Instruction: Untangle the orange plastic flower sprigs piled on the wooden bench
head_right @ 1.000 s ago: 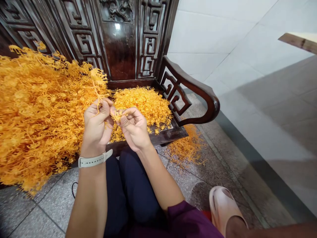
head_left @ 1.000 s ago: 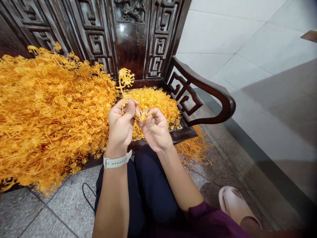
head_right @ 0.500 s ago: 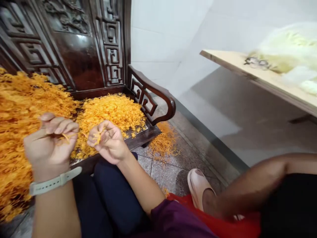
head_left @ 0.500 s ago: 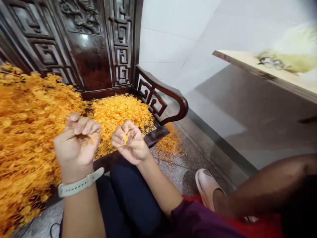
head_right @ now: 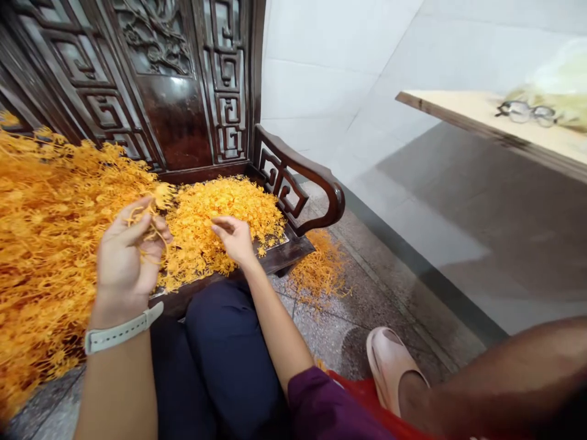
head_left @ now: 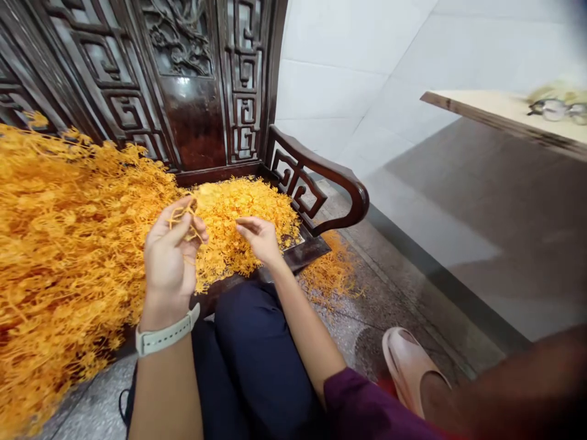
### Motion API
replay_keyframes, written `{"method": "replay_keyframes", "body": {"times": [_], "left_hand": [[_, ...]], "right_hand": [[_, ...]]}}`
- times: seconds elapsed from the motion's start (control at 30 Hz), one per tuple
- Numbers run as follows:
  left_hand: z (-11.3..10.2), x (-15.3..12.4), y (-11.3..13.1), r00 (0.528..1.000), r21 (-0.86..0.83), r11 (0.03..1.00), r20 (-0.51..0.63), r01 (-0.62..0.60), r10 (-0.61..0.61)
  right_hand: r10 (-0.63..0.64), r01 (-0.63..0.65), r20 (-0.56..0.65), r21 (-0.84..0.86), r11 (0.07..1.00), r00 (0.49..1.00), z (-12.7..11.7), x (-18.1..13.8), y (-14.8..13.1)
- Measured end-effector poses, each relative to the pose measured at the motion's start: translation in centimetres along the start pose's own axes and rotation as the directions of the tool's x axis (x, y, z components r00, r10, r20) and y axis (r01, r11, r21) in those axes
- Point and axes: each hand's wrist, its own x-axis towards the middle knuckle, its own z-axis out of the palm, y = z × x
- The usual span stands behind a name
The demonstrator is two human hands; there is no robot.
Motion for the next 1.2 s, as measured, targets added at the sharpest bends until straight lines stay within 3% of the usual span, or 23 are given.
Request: {"method": "replay_keyframes", "body": {"times": [0.1,0.2,0.37,0.47,0.63,0.73,0.93,1.0,1.2], "left_hand": [[0.3,0.0,-0.5,1.0,0.11,0.994,0.002,-0.023,0.023],[0.6,0.0,-1.1,0.998,0.178,0.982,0.028,-0.065,0.061],[0.4,0.3,-2.2,0.994,0.219,0.971,0.066,-0.099,0.086],[0.1,0.5,-2.8,0.983,0.363,0.914,0.083,-0.18,0.161],[0.4,0.2,-2.8,0.959,0.571,0.771,0.197,-0.282,0.204],[1.0,-0.1,-2.7,0.958,0.499,0.82,0.199,-0.281,0.208],[2.3,-0.6,-3.1,0.978,0.182,0.975,0.185,-0.127,0.093],[2.7,-0.9,-3.1,0.983,0.089,0.993,0.174,-0.077,0.06],[3.4,-1.5,-2.8,0.984,0.014,1.0,0.179,0.011,-0.013]], "right_hand": [[-0.091,0.098,0.049,-0.163,0.982,0.995,0.6,-0.3,0.9],[-0.149,0.157,0.055,-0.189,0.969,0.987,0.5,-0.1,0.1],[-0.139,0.135,0.043,0.095,0.986,0.989,1.0,0.0,-3.1],[-0.174,0.157,0.045,0.249,0.956,0.984,1.8,-0.6,-5.1],[-0.196,0.201,-0.047,0.17,0.965,0.979,3.3,-1.6,-7.3],[-0.164,0.171,-0.051,0.198,0.965,0.985,3.7,-2.1,-7.5],[-0.006,-0.033,0.074,0.511,0.859,0.997,3.6,-3.6,-8.2],[0.011,-0.085,0.13,0.575,0.814,0.991,3.5,-3.9,-8.5],[0.027,-0.176,0.233,0.65,0.739,0.972,2.9,-4.0,-8.7]]}}
